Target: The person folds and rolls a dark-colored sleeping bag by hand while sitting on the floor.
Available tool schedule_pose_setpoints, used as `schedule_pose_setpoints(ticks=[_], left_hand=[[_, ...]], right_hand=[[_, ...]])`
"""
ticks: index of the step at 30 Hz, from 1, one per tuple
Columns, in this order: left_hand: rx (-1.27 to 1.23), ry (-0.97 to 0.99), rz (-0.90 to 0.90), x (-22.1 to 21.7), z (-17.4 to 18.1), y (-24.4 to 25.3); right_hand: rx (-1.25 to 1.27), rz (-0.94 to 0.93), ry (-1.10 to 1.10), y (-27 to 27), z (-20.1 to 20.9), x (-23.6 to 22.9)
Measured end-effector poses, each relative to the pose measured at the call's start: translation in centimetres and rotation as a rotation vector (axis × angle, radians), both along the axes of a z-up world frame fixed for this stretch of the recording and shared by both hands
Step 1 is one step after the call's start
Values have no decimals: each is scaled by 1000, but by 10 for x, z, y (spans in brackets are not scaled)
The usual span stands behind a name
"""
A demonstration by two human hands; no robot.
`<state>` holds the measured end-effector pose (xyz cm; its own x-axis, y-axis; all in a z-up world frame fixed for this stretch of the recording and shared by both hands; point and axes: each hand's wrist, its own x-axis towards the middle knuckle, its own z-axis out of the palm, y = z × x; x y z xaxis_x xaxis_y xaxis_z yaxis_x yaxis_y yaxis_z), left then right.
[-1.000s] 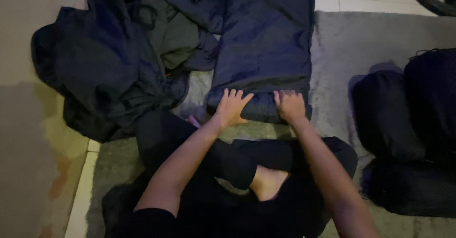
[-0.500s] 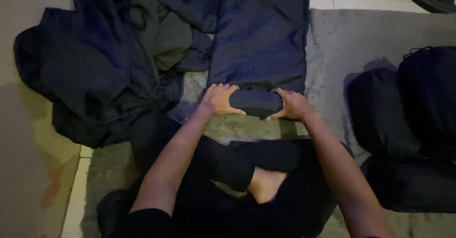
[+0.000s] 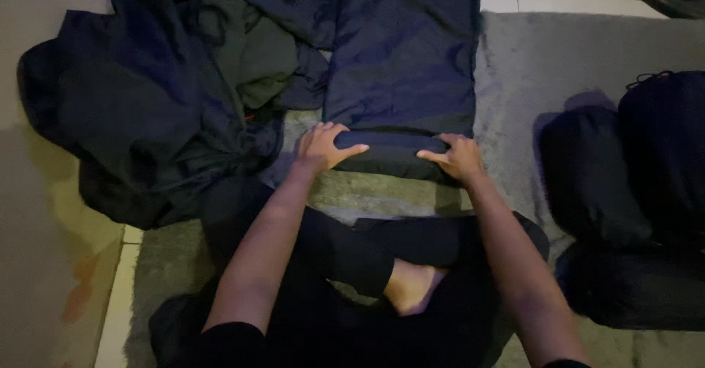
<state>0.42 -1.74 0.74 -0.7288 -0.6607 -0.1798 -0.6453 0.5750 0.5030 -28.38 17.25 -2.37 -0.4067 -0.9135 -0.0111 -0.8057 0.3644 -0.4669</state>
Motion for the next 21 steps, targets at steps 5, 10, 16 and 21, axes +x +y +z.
schedule_pose_setpoints(ticks=[5,10,16,21], left_hand=[[72,58,120,0,-3,2],[304,198,340,1,-6,10],[283,201,815,-5,-3,26],[319,152,801,-8,-21,24]], right_hand=[[-264,-189,105,17,-18,4],[-382,-416,-75,24,-14,11],[-503,-718,-23,28,-24,40],[-481,-740,-66,34,-29,41]])
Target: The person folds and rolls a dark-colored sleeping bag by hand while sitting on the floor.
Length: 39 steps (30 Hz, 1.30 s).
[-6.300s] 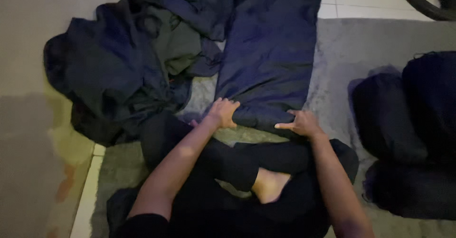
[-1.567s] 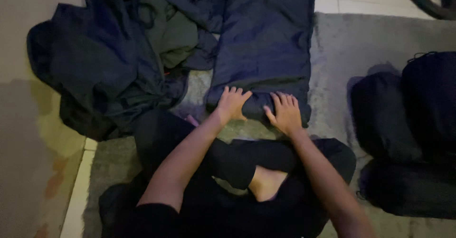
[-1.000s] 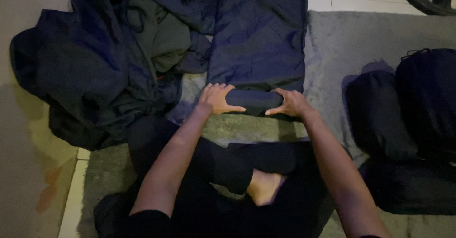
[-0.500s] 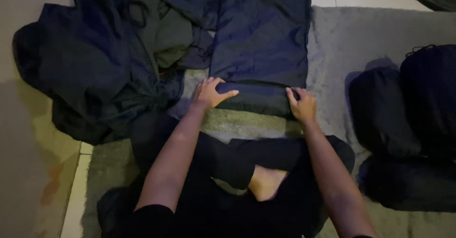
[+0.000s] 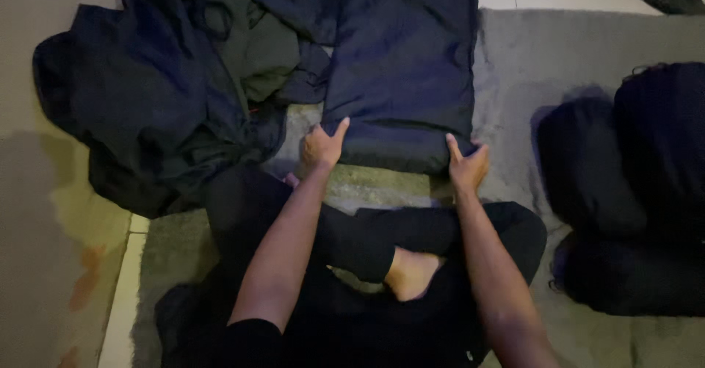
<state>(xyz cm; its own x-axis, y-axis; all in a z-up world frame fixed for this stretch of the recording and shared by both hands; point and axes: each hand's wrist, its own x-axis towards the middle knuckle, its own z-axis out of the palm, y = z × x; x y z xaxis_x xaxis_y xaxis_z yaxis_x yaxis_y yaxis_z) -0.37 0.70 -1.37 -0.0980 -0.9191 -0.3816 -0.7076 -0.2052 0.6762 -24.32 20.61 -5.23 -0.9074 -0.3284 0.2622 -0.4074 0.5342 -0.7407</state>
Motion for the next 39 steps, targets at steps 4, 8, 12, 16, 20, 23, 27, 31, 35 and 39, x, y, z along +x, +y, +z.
schedule_pose_setpoints(ticks=[4,8,12,16,20,23,27,31,35,39], left_hand=[[-13,6,-90,4,-5,5],[-42,-18,-34,-2,-3,3],[-7,39,26,0,-6,-4],[-559,-77,-190,1,0,-1],[-1061,67,-523,-6,5,19],[-752,-55,-948,-6,-2,30],[-659,-332,-1010,-13,-4,28],[-638,-367,-1045,-16,-13,16],[-580,-427,-1055,-13,-12,4],[-552,-379,-1056,-11,-8,-16]], right_hand=[[86,102,-12,5,-4,-8],[123,89,-22,-1,-7,-18],[117,79,3,-8,-14,-24],[141,109,-3,-5,-16,-30],[140,87,-30,-1,-16,-27],[187,152,157,0,-11,-18],[173,384,686,-3,8,5],[480,789,512,0,2,18],[685,808,447,-2,12,-2],[773,775,445,-13,12,-21]])
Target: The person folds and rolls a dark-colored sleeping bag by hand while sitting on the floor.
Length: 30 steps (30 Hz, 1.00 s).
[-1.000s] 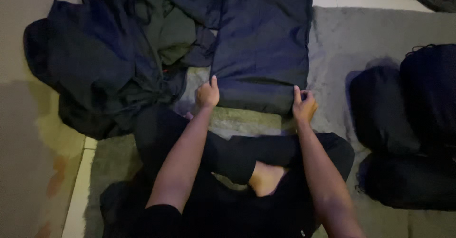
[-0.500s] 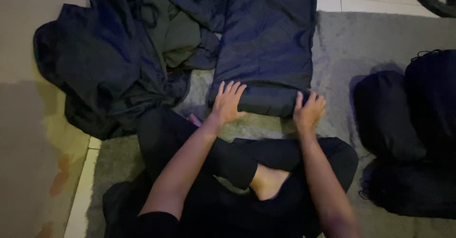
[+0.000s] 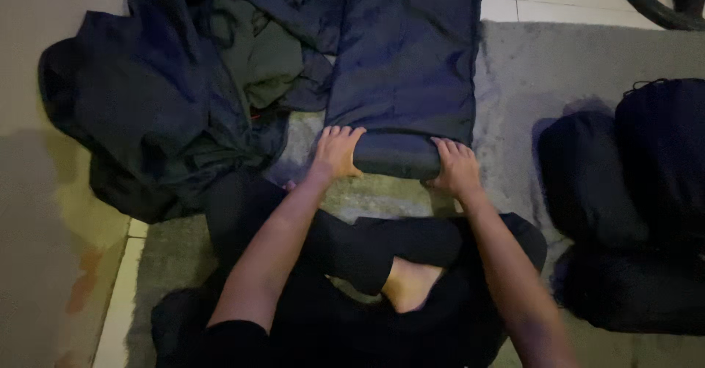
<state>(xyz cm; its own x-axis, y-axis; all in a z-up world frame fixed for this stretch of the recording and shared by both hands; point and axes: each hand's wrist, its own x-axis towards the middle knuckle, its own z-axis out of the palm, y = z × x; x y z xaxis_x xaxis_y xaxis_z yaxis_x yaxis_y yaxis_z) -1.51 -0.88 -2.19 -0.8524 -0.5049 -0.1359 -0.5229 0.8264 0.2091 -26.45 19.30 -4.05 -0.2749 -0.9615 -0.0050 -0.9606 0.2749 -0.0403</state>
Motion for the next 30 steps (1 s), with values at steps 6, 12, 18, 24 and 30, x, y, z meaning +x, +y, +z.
schedule_pose_setpoints(ticks=[6,12,18,24,30], left_hand=[[204,-73,31,-2,22,-9],[468,-189,72,18,55,7],[430,-123,130,20,49,15],[66,174,-48,13,26,34],[11,0,-145,5,14,37]], right_hand=[[177,-8,-264,-14,19,-24],[449,-116,-445,-29,19,-25],[518,-142,-514,-30,28,-22],[484,-179,-478,-18,13,-24],[472,-206,-517,-6,12,-22]])
